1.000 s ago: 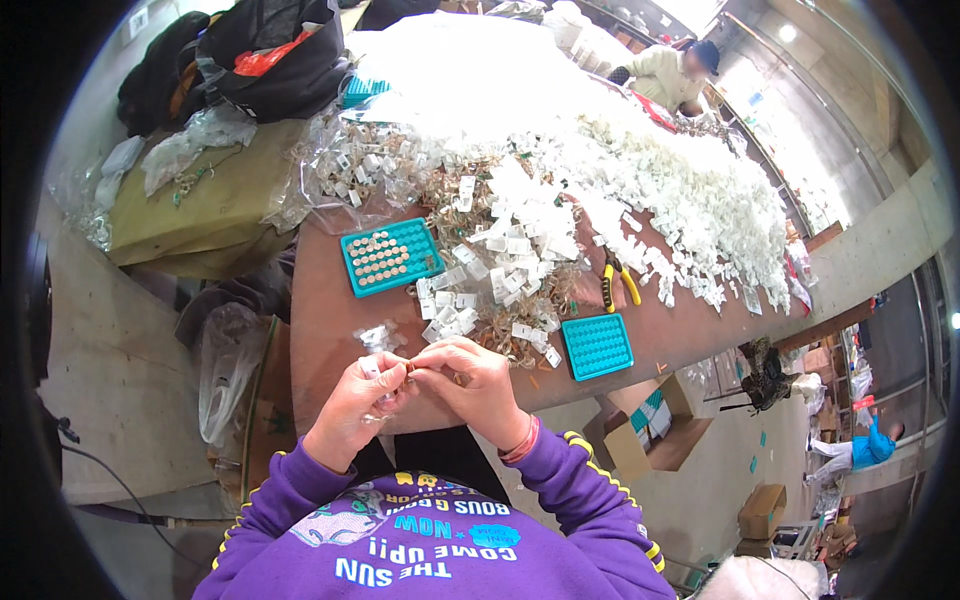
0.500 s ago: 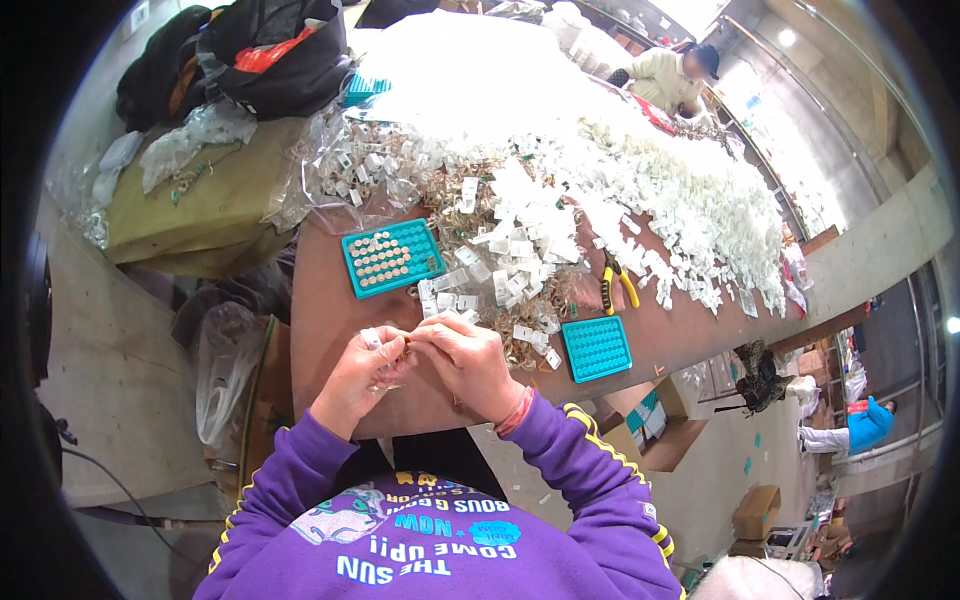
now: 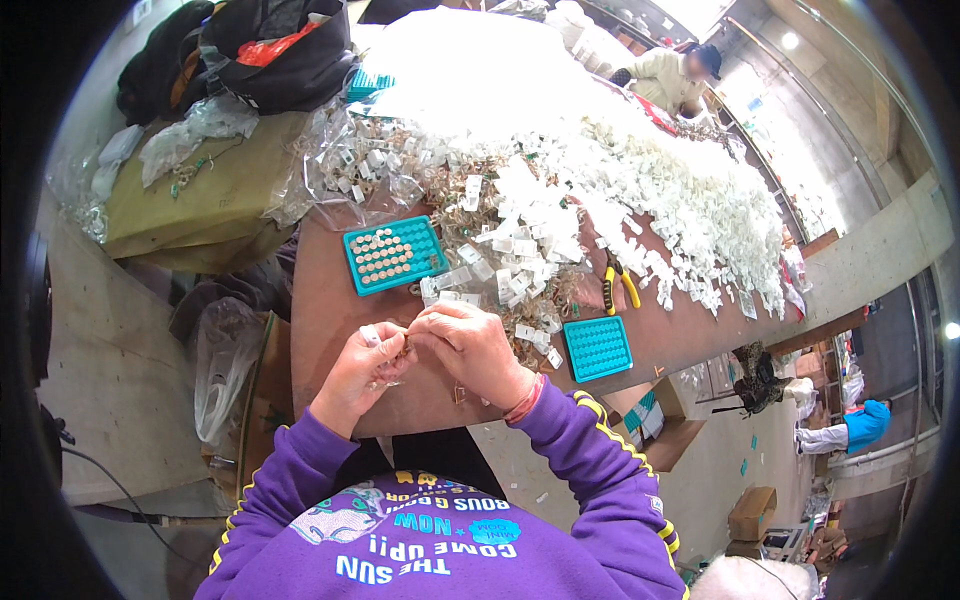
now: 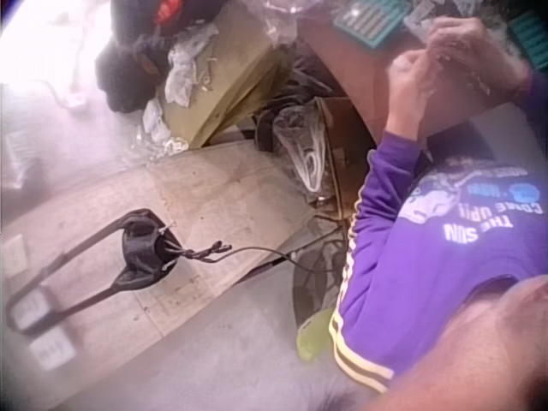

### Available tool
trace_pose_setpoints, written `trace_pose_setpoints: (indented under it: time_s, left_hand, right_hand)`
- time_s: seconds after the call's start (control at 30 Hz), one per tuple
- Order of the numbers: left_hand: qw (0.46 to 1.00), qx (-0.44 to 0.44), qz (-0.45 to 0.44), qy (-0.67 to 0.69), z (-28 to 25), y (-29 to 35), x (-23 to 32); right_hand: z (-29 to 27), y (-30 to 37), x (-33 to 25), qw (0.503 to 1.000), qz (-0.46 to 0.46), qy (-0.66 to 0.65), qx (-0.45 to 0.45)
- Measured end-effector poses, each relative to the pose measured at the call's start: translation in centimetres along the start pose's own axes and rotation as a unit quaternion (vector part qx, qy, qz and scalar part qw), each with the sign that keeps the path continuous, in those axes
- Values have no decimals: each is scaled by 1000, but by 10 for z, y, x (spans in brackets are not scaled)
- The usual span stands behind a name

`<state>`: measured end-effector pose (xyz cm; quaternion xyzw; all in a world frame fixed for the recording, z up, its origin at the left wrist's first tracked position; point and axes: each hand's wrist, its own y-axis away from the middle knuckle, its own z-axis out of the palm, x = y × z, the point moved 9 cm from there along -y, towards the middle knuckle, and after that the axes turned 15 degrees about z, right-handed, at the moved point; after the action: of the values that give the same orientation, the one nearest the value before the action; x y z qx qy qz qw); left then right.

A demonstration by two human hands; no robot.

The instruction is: The person repeatedly picks small white plastic components and metallic parts from a pile on the table, aligns them by hand, and places them into a teal tray. The person continues this cycle throughout the clip, handling items one at a time.

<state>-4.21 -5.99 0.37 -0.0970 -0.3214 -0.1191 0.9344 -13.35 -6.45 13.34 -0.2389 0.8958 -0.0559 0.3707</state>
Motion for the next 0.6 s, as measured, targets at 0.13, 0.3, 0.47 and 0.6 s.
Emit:
trace_pose_setpoints:
  time_s: [0.13,0.3,0.47,0.6]
  left_hand:
    - [1000,11,8,9,1,0,3]
    - [994,76,73,-22,-2,2,12]
    - [984,123,88,-91,1,17,13]
    - [983,123,84,-109,6,27,7]
  right_hand:
    - [-3,-2,-3,1000,-11,3,24]
    - [-2,17,-3,993,51,6,104]
    - [13,37,-4,984,78,7,161]
    - [15,44,0,979,82,-23,183]
